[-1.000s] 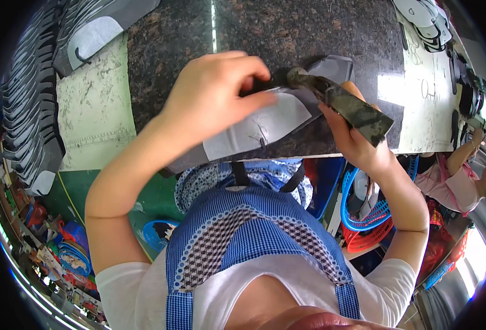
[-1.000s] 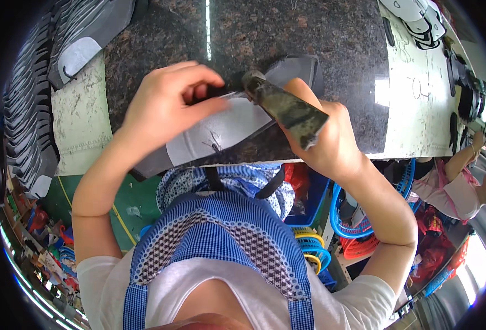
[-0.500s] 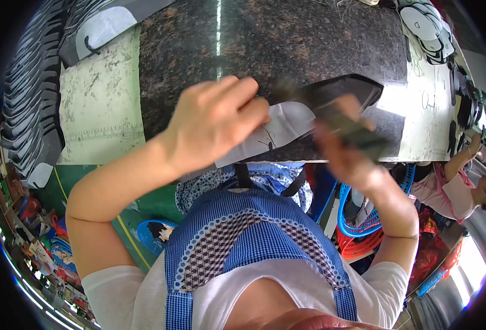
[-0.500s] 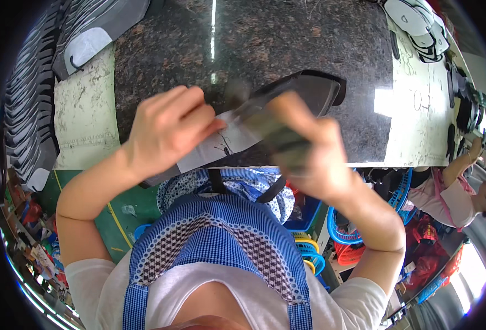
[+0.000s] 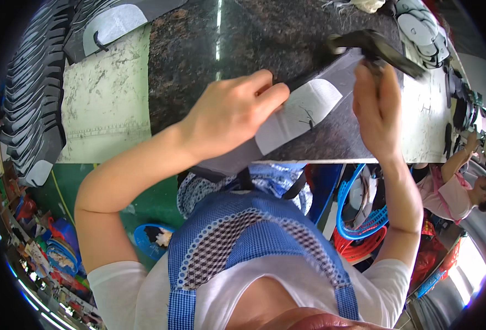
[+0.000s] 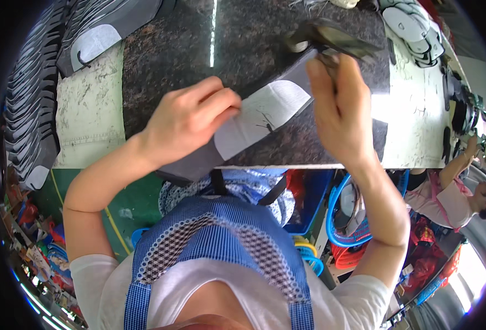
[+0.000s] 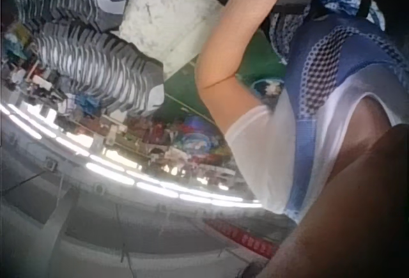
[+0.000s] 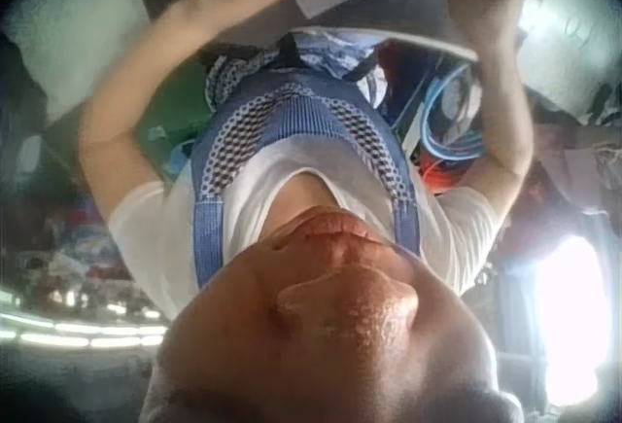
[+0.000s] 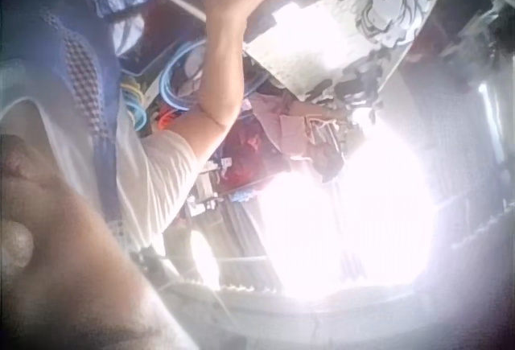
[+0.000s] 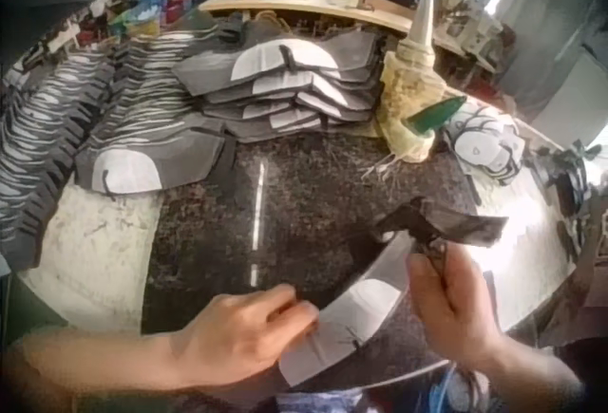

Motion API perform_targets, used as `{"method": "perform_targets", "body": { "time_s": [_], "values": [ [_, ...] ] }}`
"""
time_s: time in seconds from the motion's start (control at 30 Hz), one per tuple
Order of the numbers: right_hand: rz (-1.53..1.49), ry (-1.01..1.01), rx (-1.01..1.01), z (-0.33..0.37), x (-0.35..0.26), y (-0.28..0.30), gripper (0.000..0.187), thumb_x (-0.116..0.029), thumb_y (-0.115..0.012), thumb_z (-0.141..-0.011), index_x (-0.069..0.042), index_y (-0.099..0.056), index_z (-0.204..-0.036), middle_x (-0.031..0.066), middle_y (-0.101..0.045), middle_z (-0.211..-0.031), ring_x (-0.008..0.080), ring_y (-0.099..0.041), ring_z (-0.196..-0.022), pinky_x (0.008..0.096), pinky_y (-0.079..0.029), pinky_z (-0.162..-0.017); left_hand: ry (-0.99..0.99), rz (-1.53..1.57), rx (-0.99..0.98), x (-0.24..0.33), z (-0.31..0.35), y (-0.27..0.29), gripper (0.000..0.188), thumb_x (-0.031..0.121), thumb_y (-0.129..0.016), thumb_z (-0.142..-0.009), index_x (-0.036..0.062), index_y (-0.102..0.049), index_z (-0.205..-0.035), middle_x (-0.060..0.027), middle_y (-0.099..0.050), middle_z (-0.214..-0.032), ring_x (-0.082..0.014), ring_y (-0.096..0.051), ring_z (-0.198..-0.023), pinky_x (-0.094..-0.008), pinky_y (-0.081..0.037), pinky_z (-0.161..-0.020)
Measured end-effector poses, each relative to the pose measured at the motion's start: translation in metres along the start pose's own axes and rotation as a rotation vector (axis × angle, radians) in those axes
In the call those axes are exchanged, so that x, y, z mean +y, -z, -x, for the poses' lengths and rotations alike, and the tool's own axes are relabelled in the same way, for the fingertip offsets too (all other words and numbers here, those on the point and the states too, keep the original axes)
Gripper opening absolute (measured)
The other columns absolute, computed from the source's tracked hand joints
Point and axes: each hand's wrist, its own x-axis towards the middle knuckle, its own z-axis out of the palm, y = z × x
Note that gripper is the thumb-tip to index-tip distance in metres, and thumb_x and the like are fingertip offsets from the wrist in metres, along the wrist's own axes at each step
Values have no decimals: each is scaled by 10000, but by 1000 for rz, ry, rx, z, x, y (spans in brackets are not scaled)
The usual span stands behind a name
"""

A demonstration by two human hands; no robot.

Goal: The person folds the edges of shoe upper pieces by hand and flattens the seams with a hammer on a work surface, stacking the finished pieces on the table.

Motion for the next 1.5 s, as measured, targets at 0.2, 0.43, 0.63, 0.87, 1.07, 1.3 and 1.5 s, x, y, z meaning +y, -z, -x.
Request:
{"method": "perform_targets", "body": {
  "time_s": [0.2,0.43,0.63,0.87,1.07,1.3,1.5],
  "values": [
    [238,296,-200,25,0,-5,115,-13,-650,-896,30,-543,-896,151,-545,-697,306,-582,-626,353,-440,-555,15,98,-34,-6,3,10,187,66,-738,-775,16,-689,-948,-64,-583,-806,-225,-603,-671,-352,-496,-564],
    [196,336,-334,32,-5,-13,80,-62,-558,-976,7,-564,-936,-15,-463,-593,75,-420,-534,256,-334,-473,-193,-169,26,-1,12,9,179,38,-727,-739,5,-698,-912,-42,-557,-770,-167,-568,-677,-272,-492,-542],
    [130,367,-208,22,-23,-17,39,9,-614,-861,24,-582,-845,177,-594,-673,342,-549,-519,383,-423,-481,-188,-223,20,-6,19,18,194,102,-748,-724,22,-696,-893,-48,-585,-791,-194,-584,-698,-294,-472,-568],
    [215,158,-149,18,-21,-26,67,-12,-539,-962,29,-591,-954,104,-561,-632,202,-507,-481,356,-417,-463,22,196,-147,-11,33,43,217,38,-745,-732,12,-712,-945,-82,-602,-850,-250,-594,-759,-372,-494,-650],
    [231,130,-458,27,-33,-34,110,3,-635,-836,33,-616,-939,170,-601,-726,290,-615,-559,392,-474,-518,17,93,-127,-15,44,48,199,86,-779,-711,11,-683,-868,-65,-583,-808,-241,-583,-748,-360,-492,-642],
    [124,211,-489,40,-39,-49,126,-20,-620,-888,6,-569,-1000,146,-585,-676,297,-585,-488,372,-424,-453,95,212,-256,-20,54,65,227,88,-759,-718,26,-662,-913,-76,-589,-861,-281,-588,-838,-384,-496,-724],
    [370,442,-628,48,-27,-57,252,-25,-653,-870,49,-550,-1088,176,-601,-755,336,-613,-565,379,-462,-499,128,167,-153,-17,68,64,207,87,-781,-717,23,-664,-876,-76,-601,-825,-265,-590,-779,-377,-489,-670]
  ]
}}
